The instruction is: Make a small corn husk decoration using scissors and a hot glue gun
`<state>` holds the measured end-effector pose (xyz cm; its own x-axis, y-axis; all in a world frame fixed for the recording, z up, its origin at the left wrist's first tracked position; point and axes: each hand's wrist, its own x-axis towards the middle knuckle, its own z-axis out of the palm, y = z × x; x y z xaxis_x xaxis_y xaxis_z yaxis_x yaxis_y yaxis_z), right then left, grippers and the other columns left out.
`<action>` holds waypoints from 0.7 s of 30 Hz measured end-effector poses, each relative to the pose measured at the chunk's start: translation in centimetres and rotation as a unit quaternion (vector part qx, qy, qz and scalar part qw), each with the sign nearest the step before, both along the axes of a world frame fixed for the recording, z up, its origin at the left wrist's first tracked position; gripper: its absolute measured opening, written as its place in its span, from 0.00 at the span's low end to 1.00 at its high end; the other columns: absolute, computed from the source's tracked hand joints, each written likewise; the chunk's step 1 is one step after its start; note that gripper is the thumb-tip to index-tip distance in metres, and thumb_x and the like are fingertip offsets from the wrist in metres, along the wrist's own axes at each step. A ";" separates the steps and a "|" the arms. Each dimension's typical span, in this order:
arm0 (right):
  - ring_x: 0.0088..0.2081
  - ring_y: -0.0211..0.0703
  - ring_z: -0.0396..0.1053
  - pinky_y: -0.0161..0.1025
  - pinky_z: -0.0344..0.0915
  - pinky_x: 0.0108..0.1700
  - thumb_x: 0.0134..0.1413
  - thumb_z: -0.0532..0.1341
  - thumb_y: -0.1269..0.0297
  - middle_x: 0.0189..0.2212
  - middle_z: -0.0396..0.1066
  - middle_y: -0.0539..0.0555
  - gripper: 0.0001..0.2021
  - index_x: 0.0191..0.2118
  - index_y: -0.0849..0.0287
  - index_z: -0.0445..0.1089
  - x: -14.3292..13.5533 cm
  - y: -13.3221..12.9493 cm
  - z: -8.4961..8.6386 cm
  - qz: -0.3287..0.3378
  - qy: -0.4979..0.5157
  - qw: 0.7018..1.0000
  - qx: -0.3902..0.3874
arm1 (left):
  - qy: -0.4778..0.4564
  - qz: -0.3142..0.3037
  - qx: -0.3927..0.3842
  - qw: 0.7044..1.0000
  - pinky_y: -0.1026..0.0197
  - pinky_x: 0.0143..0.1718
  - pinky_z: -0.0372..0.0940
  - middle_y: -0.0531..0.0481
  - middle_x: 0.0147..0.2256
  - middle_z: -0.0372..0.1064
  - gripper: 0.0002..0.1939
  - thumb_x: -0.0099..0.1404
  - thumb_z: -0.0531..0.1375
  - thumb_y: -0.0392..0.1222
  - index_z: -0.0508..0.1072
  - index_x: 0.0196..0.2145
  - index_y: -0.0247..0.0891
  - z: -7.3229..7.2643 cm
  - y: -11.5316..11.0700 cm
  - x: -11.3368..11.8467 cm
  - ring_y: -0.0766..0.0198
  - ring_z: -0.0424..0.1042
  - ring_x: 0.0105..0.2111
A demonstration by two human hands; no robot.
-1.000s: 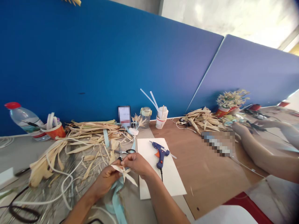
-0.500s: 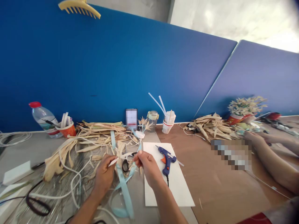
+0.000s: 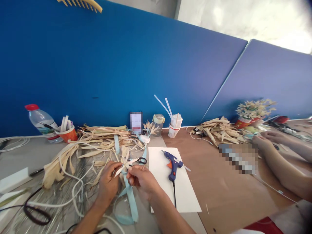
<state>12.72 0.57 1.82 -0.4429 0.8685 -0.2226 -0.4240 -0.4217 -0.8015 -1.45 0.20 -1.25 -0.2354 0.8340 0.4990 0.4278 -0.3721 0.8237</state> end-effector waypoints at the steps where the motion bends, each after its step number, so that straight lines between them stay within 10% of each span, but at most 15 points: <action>1: 0.15 0.29 0.53 0.33 0.43 0.23 0.38 0.65 0.56 0.10 0.60 0.46 0.14 0.17 0.63 0.68 -0.2 -0.1 -0.1 0.003 -0.005 1.000 -0.004 | -0.006 0.002 -0.013 1.000 0.61 0.33 0.63 0.52 0.27 0.67 0.05 0.56 0.57 0.41 0.73 0.29 0.40 0.1 -0.1 0.1 0.62 0.68 0.29; 21: 0.17 0.32 0.53 0.34 0.46 0.25 0.38 0.64 0.60 0.12 0.61 0.47 0.11 0.16 0.61 0.68 -1.0 -0.1 -1.3 -0.021 -0.036 0.999 0.018 | -0.031 -0.035 -0.101 0.994 0.59 0.37 0.63 0.51 0.28 0.69 0.09 0.57 0.56 0.46 0.72 0.29 0.39 -0.5 0.2 0.2 0.60 0.69 0.32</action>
